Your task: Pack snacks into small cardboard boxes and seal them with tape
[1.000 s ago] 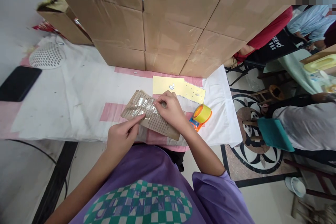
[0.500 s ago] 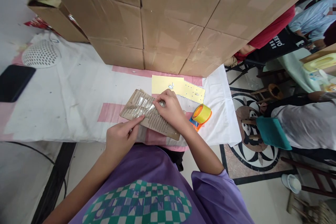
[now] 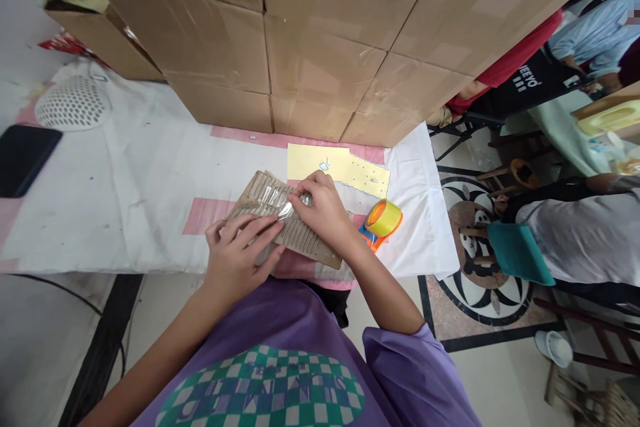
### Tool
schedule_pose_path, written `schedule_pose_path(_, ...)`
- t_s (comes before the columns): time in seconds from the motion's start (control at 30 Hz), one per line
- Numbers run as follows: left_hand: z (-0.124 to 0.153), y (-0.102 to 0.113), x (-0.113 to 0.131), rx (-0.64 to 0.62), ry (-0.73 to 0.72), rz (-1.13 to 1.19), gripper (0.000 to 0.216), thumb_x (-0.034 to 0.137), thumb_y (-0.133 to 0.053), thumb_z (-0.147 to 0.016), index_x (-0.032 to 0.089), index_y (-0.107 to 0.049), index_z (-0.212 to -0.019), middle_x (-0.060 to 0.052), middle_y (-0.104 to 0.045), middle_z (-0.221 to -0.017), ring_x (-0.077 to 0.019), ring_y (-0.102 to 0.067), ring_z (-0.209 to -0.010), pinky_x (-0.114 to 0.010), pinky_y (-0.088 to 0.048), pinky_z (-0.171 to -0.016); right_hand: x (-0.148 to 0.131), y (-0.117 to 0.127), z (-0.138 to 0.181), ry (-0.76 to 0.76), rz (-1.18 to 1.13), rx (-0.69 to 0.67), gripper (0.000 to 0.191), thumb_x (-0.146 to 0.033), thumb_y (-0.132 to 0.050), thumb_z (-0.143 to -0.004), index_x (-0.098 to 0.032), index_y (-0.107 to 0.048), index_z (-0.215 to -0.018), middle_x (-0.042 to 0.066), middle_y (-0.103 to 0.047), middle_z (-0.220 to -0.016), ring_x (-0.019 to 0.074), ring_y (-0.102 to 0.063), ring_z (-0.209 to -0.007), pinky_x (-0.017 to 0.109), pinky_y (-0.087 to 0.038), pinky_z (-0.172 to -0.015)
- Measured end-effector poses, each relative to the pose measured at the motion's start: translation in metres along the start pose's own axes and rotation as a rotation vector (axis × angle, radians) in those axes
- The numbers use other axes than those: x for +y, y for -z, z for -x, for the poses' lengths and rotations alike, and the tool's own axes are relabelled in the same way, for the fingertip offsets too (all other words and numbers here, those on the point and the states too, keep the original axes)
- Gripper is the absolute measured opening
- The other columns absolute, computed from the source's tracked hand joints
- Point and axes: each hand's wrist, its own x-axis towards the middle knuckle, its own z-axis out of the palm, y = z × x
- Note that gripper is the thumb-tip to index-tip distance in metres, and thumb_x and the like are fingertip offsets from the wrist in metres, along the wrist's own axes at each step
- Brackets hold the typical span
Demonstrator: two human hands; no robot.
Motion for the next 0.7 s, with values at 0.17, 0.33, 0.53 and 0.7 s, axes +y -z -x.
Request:
schedule_pose_path(0.17,0.003,-0.003,-0.003,-0.017,0.007,0.002,0.028,0.032,-0.067,-0.092,0.028,-0.071,-0.119,-0.002,-0.077,-0.117,-0.0259,-0.064,-0.106,-0.046,-0.029,-0.096,0.003,-0.004,0.001,0.002,0.008,0.023,0.01,-0.021,-0.069,-0.088,-0.021,-0.062,-0.08,0.005,-0.053,-0.098,0.0231,-0.057,-0.097,0.041,-0.047,-0.093)
schedule_pose_path(0.33,0.004,-0.003,-0.003,-0.04,0.008,-0.005,0.026,0.032,-0.066,-0.095,0.029,-0.07,-0.12,-0.002,-0.076,-0.12,-0.0256,-0.064,-0.107,-0.046,-0.028,-0.097,0.002,-0.012,0.005,0.001,0.117,0.079,0.018,-0.022,-0.069,-0.087,-0.023,-0.053,-0.078,0.007,-0.051,-0.1,0.0248,-0.055,-0.098,0.042,-0.049,-0.09)
schedule_pose_path(0.53,0.004,-0.004,-0.004,-0.035,0.013,0.002,0.026,0.032,-0.067,-0.095,0.027,-0.07,-0.12,-0.002,-0.076,-0.121,-0.0263,-0.063,-0.108,-0.047,-0.028,-0.097,0.027,0.014,-0.006,-0.115,0.307,0.294,0.036,-0.04,-0.08,-0.077,-0.024,-0.048,-0.084,0.006,-0.055,-0.093,0.0253,-0.054,-0.085,0.038,-0.047,-0.072)
schedule_pose_path(0.7,0.015,-0.005,-0.006,0.041,-0.038,0.031,0.024,0.026,-0.072,-0.092,0.028,-0.071,-0.115,0.0,-0.079,-0.112,-0.0258,-0.064,-0.105,-0.045,-0.029,-0.093,0.094,0.077,-0.026,-0.285,0.365,0.383,0.011,-0.026,-0.063,-0.085,-0.021,-0.057,-0.078,0.005,-0.062,-0.082,0.0211,-0.056,-0.074,0.035,-0.045,-0.071)
